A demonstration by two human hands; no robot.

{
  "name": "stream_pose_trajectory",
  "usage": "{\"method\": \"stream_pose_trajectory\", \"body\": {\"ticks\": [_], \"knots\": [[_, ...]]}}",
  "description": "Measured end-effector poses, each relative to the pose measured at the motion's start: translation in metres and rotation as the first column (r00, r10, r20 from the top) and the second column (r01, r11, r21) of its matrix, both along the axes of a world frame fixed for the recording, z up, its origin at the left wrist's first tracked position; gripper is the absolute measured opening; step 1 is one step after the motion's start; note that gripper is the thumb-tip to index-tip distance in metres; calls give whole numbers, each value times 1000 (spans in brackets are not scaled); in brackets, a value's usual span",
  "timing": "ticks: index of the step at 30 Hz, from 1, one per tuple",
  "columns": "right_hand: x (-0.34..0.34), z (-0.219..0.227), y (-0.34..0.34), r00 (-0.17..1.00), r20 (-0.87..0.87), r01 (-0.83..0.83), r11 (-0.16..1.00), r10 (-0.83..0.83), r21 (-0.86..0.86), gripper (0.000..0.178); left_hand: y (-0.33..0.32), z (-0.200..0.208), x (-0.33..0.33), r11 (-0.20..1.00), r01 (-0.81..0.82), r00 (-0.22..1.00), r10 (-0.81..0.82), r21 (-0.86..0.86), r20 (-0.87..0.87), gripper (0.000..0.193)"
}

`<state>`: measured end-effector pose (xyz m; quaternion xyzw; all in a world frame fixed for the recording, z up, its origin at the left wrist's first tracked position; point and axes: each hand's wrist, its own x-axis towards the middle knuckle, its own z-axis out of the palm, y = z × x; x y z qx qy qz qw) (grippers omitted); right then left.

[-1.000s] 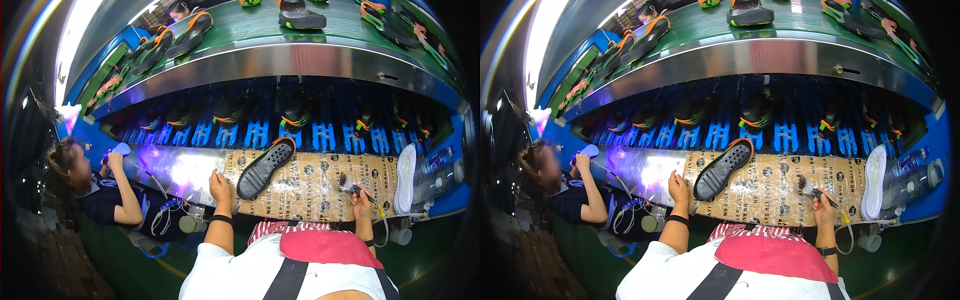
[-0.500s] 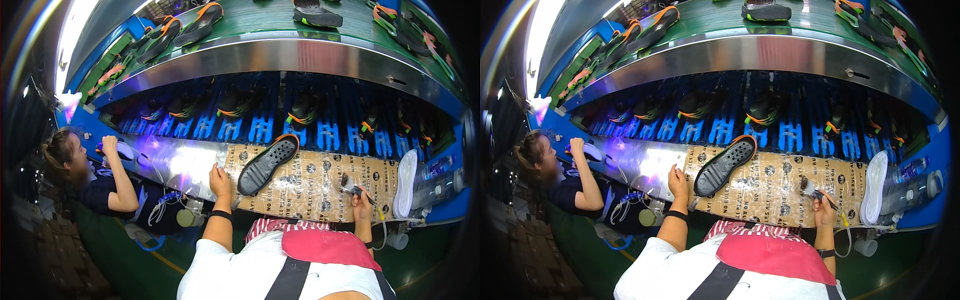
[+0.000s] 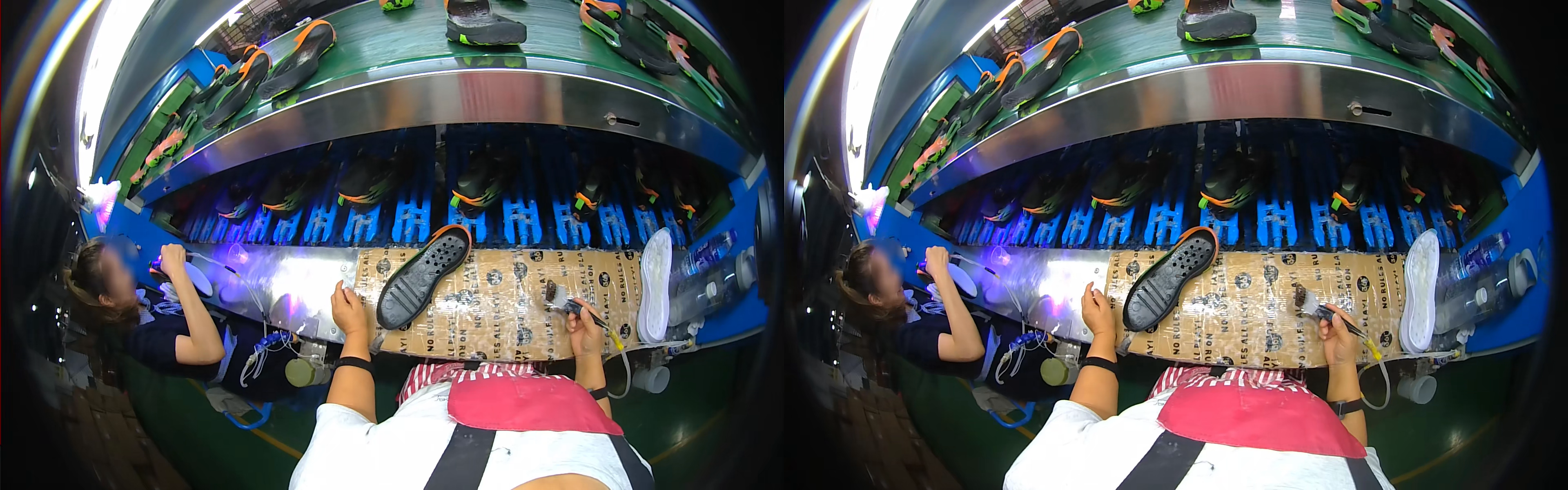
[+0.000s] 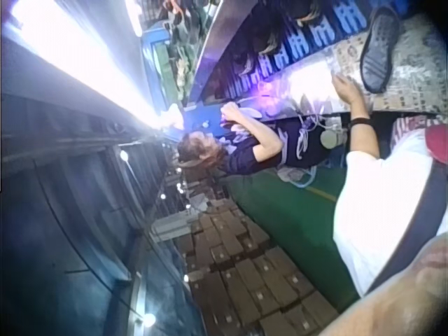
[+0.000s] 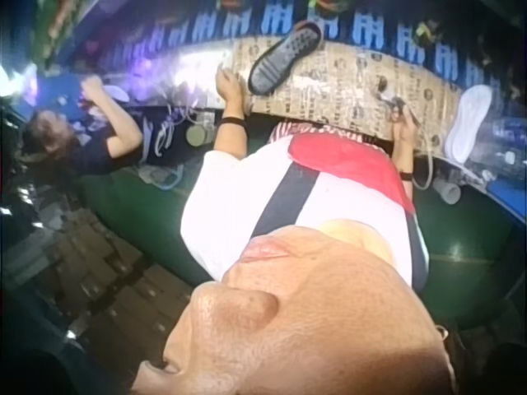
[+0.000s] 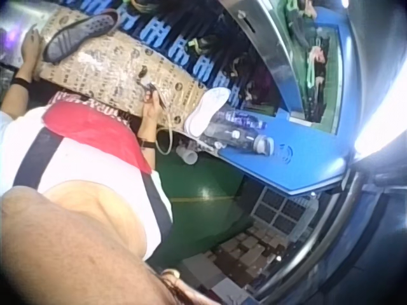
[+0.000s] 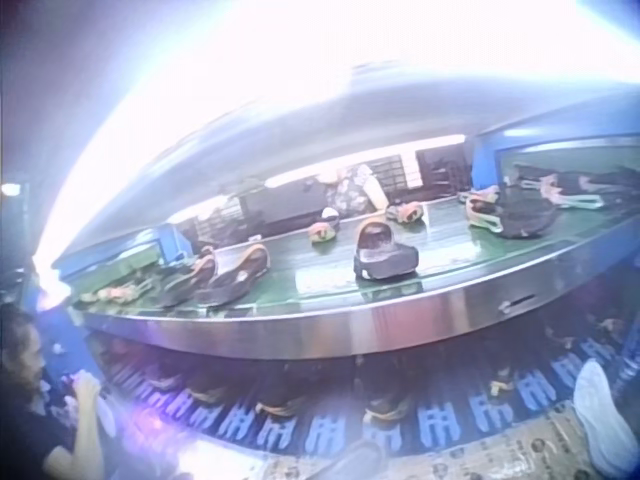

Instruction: Applying glue or adhesive liquid to the soles of shoes using a brush on a manufacturing assembly line.

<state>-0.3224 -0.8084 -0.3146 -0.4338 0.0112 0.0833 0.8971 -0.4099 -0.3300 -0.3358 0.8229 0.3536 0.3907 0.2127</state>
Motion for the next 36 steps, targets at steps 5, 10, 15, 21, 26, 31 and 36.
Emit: {"method": "stream_pose_trajectory", "body": {"ticks": [5, 10, 15, 21, 26, 31, 36], "knots": [[0, 2, 0, 1000, -1, 9, 1000, -9, 5, 36, -1, 0, 1, 1000, 2, 1000, -2, 29, 5, 28], [0, 1, 0, 1000, 3, -6, 1000, 6, 7, 34, -4, 6, 0, 1000, -3, 1000, 3, 1, -5, 28], [0, 0, 0, 1000, 11, 1, 1000, -1, 11, 33, -2, 1, 0, 999, -2, 1000, 2, 36, 5, 28], [0, 1, -1, 1000, -1, 13, 1000, -13, 2, 34, -6, 5, 1, 1000, 4, 1000, -4, -13, 8, 29], [0, 0, 0, 1000, 1, 11, 1000, -11, -7, 34, -3, 2, 0, 1000, 6, 1000, -6, 13, 9, 29], [-1, 1, 0, 1000, -2, 19, 1000, -19, -14, 34, -5, 4, 0, 1000, 6, 1000, -6, 19, 14, 29], [0, 0, 0, 1000, -2, 14, 1000, -14, -10, 35, 0, -3, 0, 999, 4, 1000, -5, 34, 25, 29]]}}
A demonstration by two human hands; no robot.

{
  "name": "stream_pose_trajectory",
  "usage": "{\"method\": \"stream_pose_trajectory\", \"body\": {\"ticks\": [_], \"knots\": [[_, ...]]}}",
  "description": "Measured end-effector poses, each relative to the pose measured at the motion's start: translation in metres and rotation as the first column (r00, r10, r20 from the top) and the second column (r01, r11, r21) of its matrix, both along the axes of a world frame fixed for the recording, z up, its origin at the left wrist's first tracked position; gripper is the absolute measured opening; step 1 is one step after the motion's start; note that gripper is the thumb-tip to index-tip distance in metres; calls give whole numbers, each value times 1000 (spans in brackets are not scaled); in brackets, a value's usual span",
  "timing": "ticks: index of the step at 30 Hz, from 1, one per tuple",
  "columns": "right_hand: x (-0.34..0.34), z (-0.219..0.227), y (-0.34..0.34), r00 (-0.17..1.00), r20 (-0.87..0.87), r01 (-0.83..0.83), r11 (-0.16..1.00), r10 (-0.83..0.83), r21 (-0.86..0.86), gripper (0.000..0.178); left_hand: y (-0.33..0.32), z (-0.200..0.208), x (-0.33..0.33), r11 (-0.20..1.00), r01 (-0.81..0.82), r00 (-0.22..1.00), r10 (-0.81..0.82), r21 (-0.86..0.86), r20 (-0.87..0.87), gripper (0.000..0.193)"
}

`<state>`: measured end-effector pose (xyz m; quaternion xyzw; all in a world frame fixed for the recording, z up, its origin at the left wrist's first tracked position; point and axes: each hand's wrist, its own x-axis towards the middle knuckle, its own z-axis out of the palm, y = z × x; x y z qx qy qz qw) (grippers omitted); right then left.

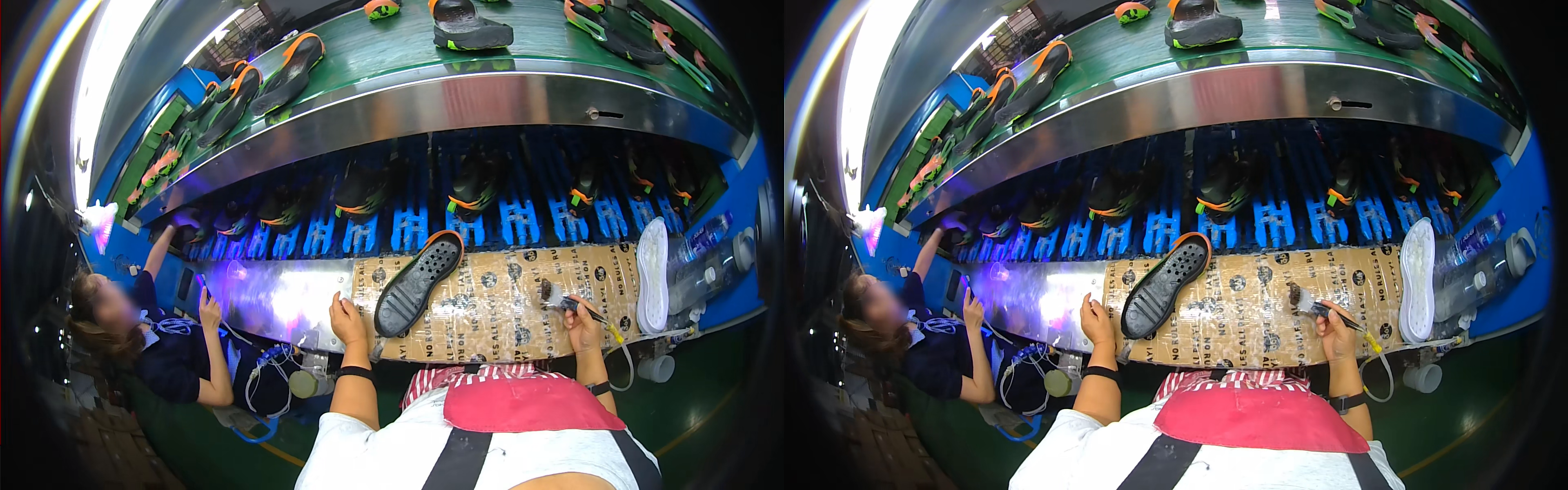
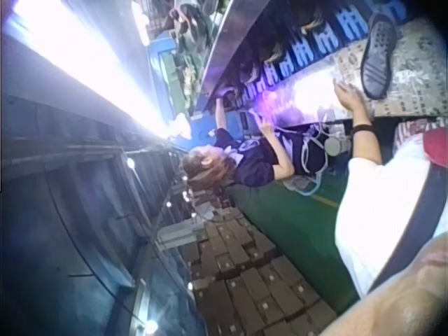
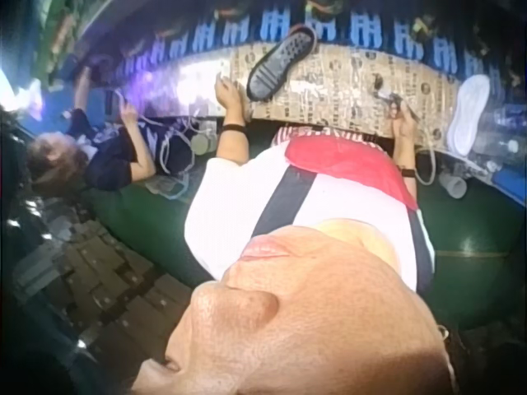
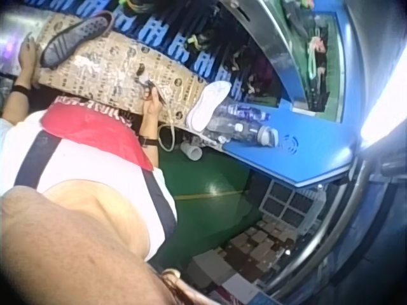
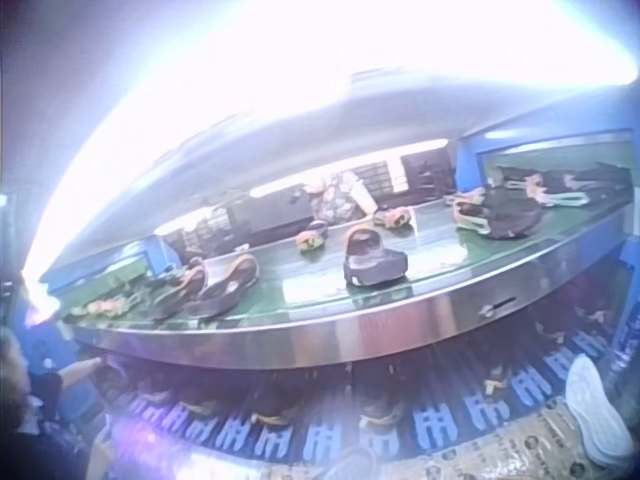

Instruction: Applying glue or adhesive liquid to the soles of shoes using a brush on a manufacturing assembly line.

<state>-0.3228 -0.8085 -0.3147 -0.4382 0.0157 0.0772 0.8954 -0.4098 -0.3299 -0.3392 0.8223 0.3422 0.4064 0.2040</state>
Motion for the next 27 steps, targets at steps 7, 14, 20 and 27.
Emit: {"method": "stream_pose_trajectory", "body": {"ticks": [7, 14, 20, 27], "knots": [[1, -4, -2, 1000, 2, -7, 1000, 7, 3, 36, -2, 2, 0, 1000, -6, 1000, 6, -7, -16, 28], [0, -1, -3, 1000, -2, -22, 1000, 22, -3, 35, -3, 1, 0, 999, -7, 1000, 6, -38, -18, 28], [1, -2, -1, 1000, 15, -22, 1000, 21, 20, 34, -1, 2, 0, 999, 4, 1000, -4, -32, -22, 29], [0, 1, -1, 1000, -2, -12, 1000, 12, 22, 33, -4, 2, 0, 998, 11, 1000, -11, -54, 6, 30]]}}
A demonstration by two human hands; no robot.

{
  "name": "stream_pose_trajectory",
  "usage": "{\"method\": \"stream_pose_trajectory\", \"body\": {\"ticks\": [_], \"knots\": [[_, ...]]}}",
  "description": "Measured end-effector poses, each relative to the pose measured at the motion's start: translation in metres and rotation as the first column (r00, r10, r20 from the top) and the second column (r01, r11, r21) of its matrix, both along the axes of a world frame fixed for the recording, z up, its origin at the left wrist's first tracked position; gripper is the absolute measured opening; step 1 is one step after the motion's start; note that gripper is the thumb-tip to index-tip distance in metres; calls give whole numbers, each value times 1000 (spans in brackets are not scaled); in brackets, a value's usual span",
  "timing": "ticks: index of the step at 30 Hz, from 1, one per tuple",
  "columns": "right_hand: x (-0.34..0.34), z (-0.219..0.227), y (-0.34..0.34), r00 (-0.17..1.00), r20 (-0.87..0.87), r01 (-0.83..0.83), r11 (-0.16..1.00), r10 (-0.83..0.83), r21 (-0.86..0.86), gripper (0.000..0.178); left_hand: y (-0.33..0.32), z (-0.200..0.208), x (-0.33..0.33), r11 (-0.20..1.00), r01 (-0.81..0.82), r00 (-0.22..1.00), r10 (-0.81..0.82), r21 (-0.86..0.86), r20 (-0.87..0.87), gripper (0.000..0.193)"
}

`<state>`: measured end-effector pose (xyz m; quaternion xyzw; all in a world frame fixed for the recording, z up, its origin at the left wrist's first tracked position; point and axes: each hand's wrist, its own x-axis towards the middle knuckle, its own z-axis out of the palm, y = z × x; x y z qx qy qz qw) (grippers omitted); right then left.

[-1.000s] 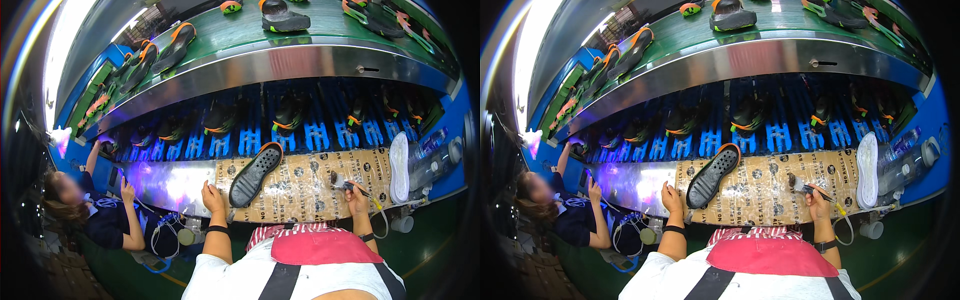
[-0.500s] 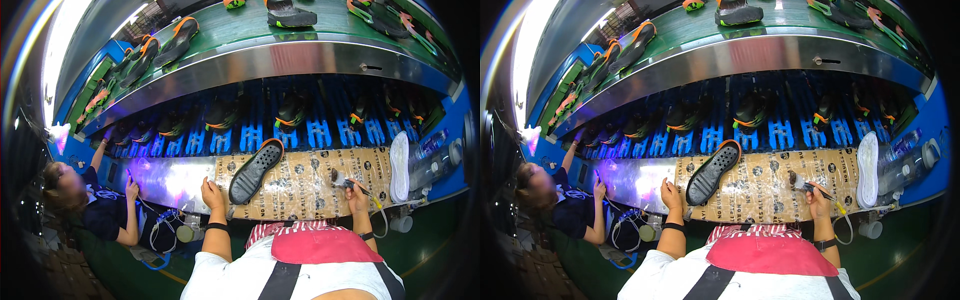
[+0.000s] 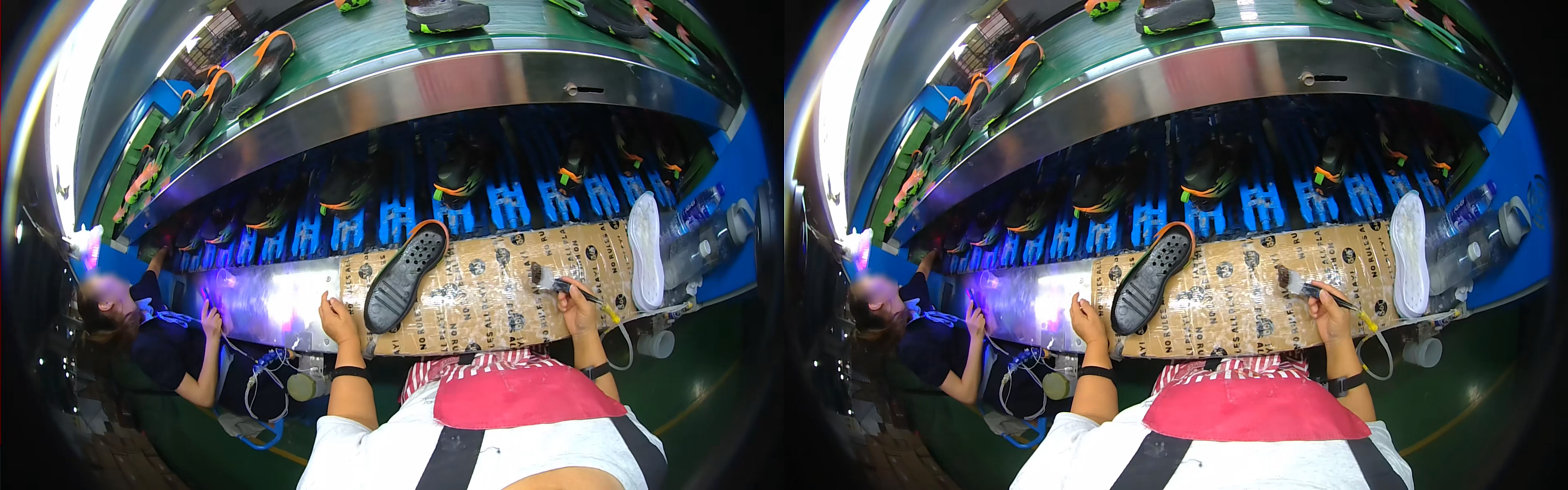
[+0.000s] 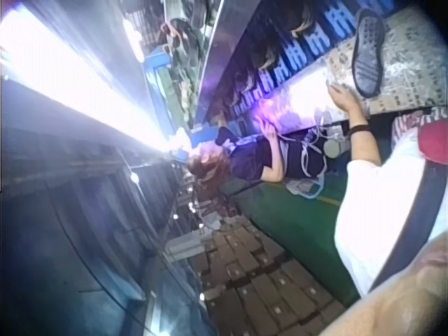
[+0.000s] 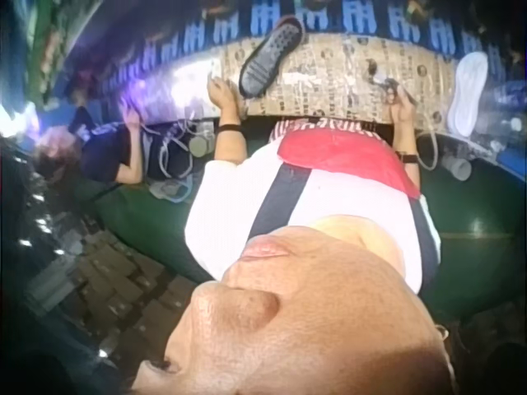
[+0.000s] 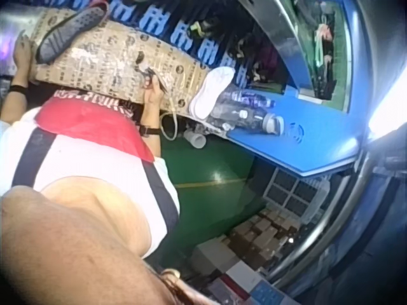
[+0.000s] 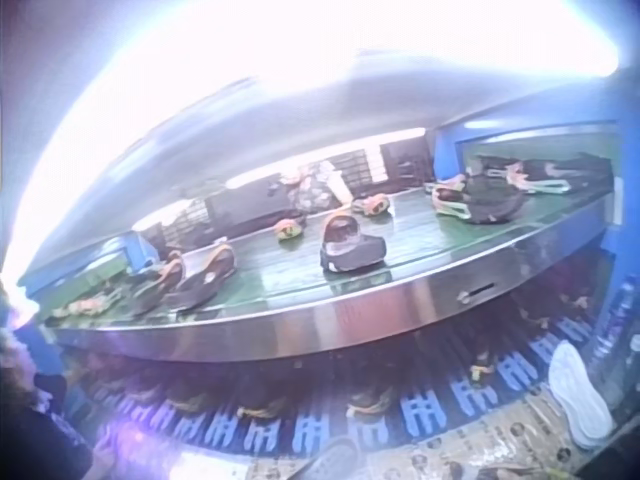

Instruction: Applying glue or adhesive liquid to the soles of shoes using a brush on a manufacturing assembly line.

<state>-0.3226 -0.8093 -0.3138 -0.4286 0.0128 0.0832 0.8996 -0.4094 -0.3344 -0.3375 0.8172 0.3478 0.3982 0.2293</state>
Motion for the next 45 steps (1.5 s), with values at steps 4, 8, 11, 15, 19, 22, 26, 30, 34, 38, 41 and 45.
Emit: {"method": "stream_pose_trajectory", "body": {"ticks": [4, 8, 11, 15, 19, 22, 26, 30, 34, 38, 41, 45], "knots": [[0, 2, 0, 1000, -9, 5, 1000, -5, 2, 33, 1, -1, -1, 1000, -5, 1000, 5, -4, -12, 31], [-1, 2, 0, 1000, -16, 17, 1000, -17, -7, 34, 0, 0, -1, 1000, -4, 1000, 3, -20, -31, 31], [0, 3, -1, 1000, -19, 19, 1000, -19, -12, 34, -2, 2, 0, 1000, -10, 999, 8, -26, -45, 30], [0, 1, -1, 999, -30, 17, 1000, -17, 7, 34, 0, 0, -1, 1000, -17, 998, 16, -18, -61, 30], [-1, 2, 0, 999, -27, 20, 1000, -20, 9, 34, 1, -1, 0, 1000, -13, 998, 14, 6, -55, 30], [-1, 3, 0, 999, -26, 28, 999, -29, -22, 34, -2, 2, -1, 1000, -13, 998, 13, 3, -62, 31], [-1, 4, -1, 1000, -21, 10, 1000, -10, -3, 34, -2, 2, -1, 1000, 2, 999, -2, 2, -50, 31], [-1, 2, -1, 1000, -23, 7, 1000, -6, 7, 33, -1, 0, 0, 1000, -4, 999, 5, 18, -38, 30], [-1, 1, -2, 1000, -10, 1, 1000, -1, 3, 32, -4, 4, 0, 1000, -3, 998, 2, -6, -56, 30], [0, 2, -1, 1000, -10, 1, 1000, -1, 2, 31, -2, 3, 0, 999, 2, 999, -4, -39, -43, 31], [0, 6, 0, 1000, -18, -2, 1000, 2, 5, 31, -6, 8, 1, 999, -2, 998, 0, -46, -60, 31], [0, 4, -2, 999, -31, 5, 1000, -5, 0, 32, -6, 8, 0, 999, -3, 998, 0, -43, -60, 31]]}}
